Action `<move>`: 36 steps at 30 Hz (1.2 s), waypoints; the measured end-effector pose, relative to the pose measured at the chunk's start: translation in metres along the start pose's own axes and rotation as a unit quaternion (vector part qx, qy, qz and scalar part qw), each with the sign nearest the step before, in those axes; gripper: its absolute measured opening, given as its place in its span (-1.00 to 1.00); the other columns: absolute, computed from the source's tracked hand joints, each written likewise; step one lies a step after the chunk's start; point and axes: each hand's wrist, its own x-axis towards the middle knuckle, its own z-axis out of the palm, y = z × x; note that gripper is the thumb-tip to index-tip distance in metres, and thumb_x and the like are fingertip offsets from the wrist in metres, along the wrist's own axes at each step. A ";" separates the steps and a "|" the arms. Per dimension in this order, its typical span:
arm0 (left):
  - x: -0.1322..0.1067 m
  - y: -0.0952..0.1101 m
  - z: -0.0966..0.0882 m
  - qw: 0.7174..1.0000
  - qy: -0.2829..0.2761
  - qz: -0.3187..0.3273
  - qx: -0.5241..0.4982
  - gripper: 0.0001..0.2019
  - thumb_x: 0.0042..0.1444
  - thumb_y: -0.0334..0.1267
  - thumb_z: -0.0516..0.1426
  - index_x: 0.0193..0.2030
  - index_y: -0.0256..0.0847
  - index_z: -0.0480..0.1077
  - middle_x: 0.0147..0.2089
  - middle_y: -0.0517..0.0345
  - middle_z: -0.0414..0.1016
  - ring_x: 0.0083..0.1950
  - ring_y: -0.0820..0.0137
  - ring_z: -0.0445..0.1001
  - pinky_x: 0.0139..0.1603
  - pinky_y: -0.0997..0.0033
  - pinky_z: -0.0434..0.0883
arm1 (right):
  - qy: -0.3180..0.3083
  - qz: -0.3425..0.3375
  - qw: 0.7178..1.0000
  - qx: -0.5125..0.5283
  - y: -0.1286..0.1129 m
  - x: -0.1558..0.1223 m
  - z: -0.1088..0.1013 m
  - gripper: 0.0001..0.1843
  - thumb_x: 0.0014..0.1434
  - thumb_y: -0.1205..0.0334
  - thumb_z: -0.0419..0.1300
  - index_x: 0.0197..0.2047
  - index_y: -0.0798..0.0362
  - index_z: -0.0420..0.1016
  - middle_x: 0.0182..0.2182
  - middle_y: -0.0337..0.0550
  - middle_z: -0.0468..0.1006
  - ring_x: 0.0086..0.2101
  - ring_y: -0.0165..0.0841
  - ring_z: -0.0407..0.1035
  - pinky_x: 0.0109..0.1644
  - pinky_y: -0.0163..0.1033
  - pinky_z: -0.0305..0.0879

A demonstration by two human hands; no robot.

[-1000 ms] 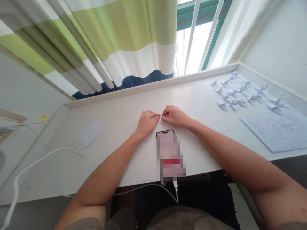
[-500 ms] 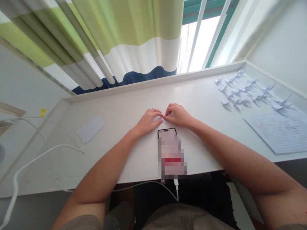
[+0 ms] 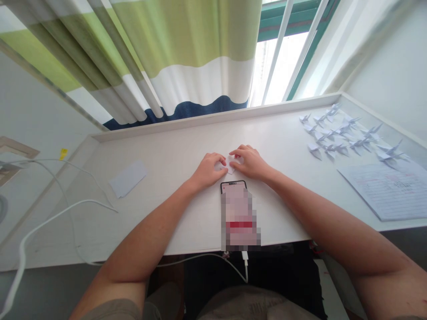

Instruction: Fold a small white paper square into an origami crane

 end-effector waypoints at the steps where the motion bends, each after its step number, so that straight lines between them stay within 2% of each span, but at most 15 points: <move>1: 0.000 -0.001 0.001 1.000 0.005 -0.005 0.003 -0.90 0.17 -0.34 0.28 -0.18 -0.09 0.50 0.09 0.06 0.66 0.21 0.11 0.48 0.35 0.03 0.41 | -0.004 -0.001 1.000 -0.002 0.001 0.000 0.001 -0.73 0.29 0.15 0.30 0.02 -0.03 0.71 -0.07 0.04 0.59 0.02 0.02 0.40 0.20 0.16 0.28; 4: 0.001 -0.002 0.004 0.999 0.015 -0.024 0.016 -0.75 0.15 -0.35 0.28 -0.02 -0.10 0.54 0.09 0.04 0.66 0.21 0.09 0.49 0.34 0.02 0.42 | -0.020 0.000 1.000 -0.003 0.003 0.000 0.002 -0.73 0.33 0.13 0.27 0.02 -0.05 0.73 -0.01 0.06 0.57 0.07 0.05 0.37 0.26 0.21 0.24; 8: 0.003 -0.003 0.007 0.998 0.033 -0.040 0.046 -0.70 0.14 -0.31 0.30 0.04 -0.10 0.59 0.15 0.02 0.65 0.27 0.02 0.45 0.40 -0.07 0.38 | -0.028 -0.002 0.999 0.018 0.003 -0.001 0.002 -0.74 0.35 0.19 0.23 0.01 -0.08 0.72 0.00 0.04 0.57 0.11 0.05 0.36 0.30 0.24 0.20; 15: 0.004 -0.005 0.009 0.997 0.038 -0.034 0.057 -0.76 0.18 -0.24 0.32 0.00 -0.06 0.67 0.19 0.04 0.64 0.28 0.02 0.45 0.43 -0.09 0.36 | -0.020 0.022 0.998 0.063 -0.005 0.001 0.000 -0.80 0.27 0.30 0.24 -0.07 -0.06 0.63 -0.12 -0.06 0.68 0.06 -0.02 0.47 0.29 0.18 0.21; 18: 0.004 -0.006 0.009 0.997 0.049 -0.023 0.058 -0.83 0.23 -0.21 0.33 -0.05 -0.04 0.69 0.16 0.06 0.66 0.25 0.05 0.47 0.41 -0.07 0.38 | -0.010 0.011 0.997 0.072 -0.006 0.001 -0.001 -0.89 0.26 0.28 0.26 -0.21 -0.04 0.65 -0.19 -0.09 0.71 -0.03 -0.07 0.51 0.27 0.15 0.25; 21: 0.003 -0.007 0.007 0.997 0.047 -0.001 0.067 -0.87 0.26 -0.20 0.34 -0.09 -0.01 0.72 0.13 0.07 0.68 0.23 0.07 0.48 0.39 -0.05 0.39 | -0.008 -0.019 0.996 0.082 -0.003 0.001 -0.003 -0.89 0.25 0.27 0.28 -0.28 -0.04 0.67 -0.21 -0.11 0.72 -0.07 -0.11 0.53 0.19 0.07 0.33; 26: 0.001 -0.007 0.004 0.994 0.040 0.032 0.095 -0.87 0.29 -0.20 0.35 -0.06 -0.01 0.74 0.12 0.06 0.71 0.20 0.10 0.52 0.34 -0.01 0.43 | -0.017 -0.064 0.995 0.079 0.006 -0.002 -0.007 -0.83 0.23 0.33 0.27 -0.20 -0.03 0.72 -0.14 -0.07 0.74 -0.06 -0.12 0.55 0.16 0.03 0.41; 33: -0.001 -0.005 0.004 0.990 0.029 0.053 0.126 -0.84 0.34 -0.18 0.31 -0.02 0.01 0.74 0.14 0.06 0.71 0.23 0.08 0.51 0.32 -0.02 0.44 | -0.059 -0.107 0.990 0.072 0.013 -0.007 -0.017 -0.80 0.28 0.24 0.33 -0.07 -0.10 0.76 -0.03 -0.09 0.75 0.03 -0.09 0.56 0.22 0.10 0.43; 36: -0.001 -0.006 0.004 0.990 0.028 0.056 0.128 -0.83 0.35 -0.17 0.30 0.01 0.01 0.73 0.14 0.05 0.71 0.22 0.09 0.52 0.30 -0.01 0.44 | -0.062 -0.099 0.991 0.072 0.015 -0.007 -0.019 -0.73 0.25 0.23 0.37 0.01 -0.12 0.75 -0.01 -0.08 0.74 0.06 -0.07 0.55 0.23 0.13 0.43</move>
